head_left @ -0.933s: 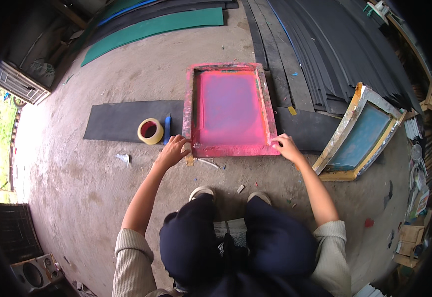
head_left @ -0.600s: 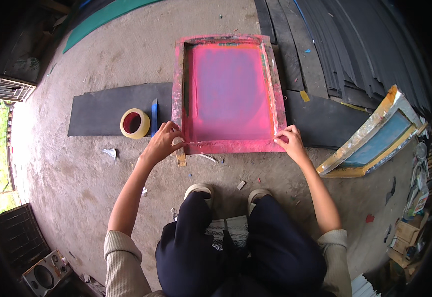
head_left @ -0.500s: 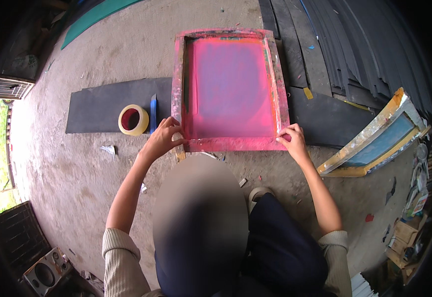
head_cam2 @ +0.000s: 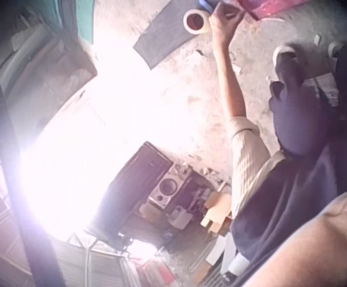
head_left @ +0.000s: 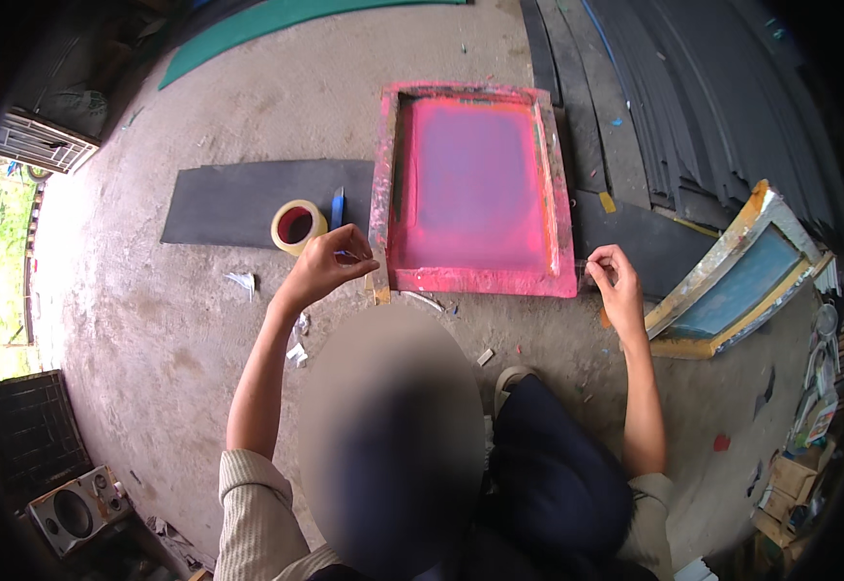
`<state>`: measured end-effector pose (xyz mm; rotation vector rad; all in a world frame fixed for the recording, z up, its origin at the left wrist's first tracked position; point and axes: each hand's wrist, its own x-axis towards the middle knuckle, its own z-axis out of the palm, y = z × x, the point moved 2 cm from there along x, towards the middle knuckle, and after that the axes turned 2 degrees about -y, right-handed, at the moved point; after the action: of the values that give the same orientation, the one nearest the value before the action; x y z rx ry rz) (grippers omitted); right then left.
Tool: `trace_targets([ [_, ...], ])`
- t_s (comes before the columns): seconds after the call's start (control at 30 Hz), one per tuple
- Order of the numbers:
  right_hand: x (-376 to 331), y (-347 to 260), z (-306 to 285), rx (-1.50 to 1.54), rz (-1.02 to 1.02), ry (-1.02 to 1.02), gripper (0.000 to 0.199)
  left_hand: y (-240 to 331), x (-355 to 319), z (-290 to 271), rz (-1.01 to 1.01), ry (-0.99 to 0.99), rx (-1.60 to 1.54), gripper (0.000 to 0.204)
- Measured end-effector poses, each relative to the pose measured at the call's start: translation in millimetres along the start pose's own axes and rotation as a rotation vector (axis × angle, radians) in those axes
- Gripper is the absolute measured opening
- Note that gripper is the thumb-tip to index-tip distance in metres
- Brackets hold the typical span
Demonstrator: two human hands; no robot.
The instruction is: The person sits on the floor and repeatedly applies strips of masking tape to the edges of a pink rectangular frame. They use a blue utility knife to cut the tape and press it down with their fingers, working on different sides of the frame throughout the clip.
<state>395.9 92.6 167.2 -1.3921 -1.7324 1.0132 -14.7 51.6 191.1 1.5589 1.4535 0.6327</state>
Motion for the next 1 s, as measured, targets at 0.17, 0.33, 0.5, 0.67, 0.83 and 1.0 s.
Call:
trace_targets([
  [0.17, 1, -59, -27, 0.018, -0.139, 0.081, 0.012, 43, -17, -25, 0.148, 0.168, -0.01, 0.021],
  [0.33, -2, -105, -47, 0.055, -0.196, 0.253, 0.026, 93, -40, -46, 0.152, 0.426, 0.066, 0.028],
  [0.5, -11, -131, -68, 0.088, -0.208, 0.309, 0.009, 119, -59, -51, 0.21, 0.463, -0.111, 0.022],
  [0.67, -27, -165, -69, 0.28, -0.285, 0.331, 0.011, 126, -72, -47, 0.284, 0.569, -0.229, 0.017],
  [0.83, -33, -172, -70, 0.427, -0.299, 0.291, 0.01, 126, -75, -40, 0.348, 0.466, -0.446, 0.019],
  [1.0, -27, -178, -63, 0.42, -0.301, 0.301, 0.008, 126, -74, -36, 0.421, 0.576, -0.561, 0.019],
])
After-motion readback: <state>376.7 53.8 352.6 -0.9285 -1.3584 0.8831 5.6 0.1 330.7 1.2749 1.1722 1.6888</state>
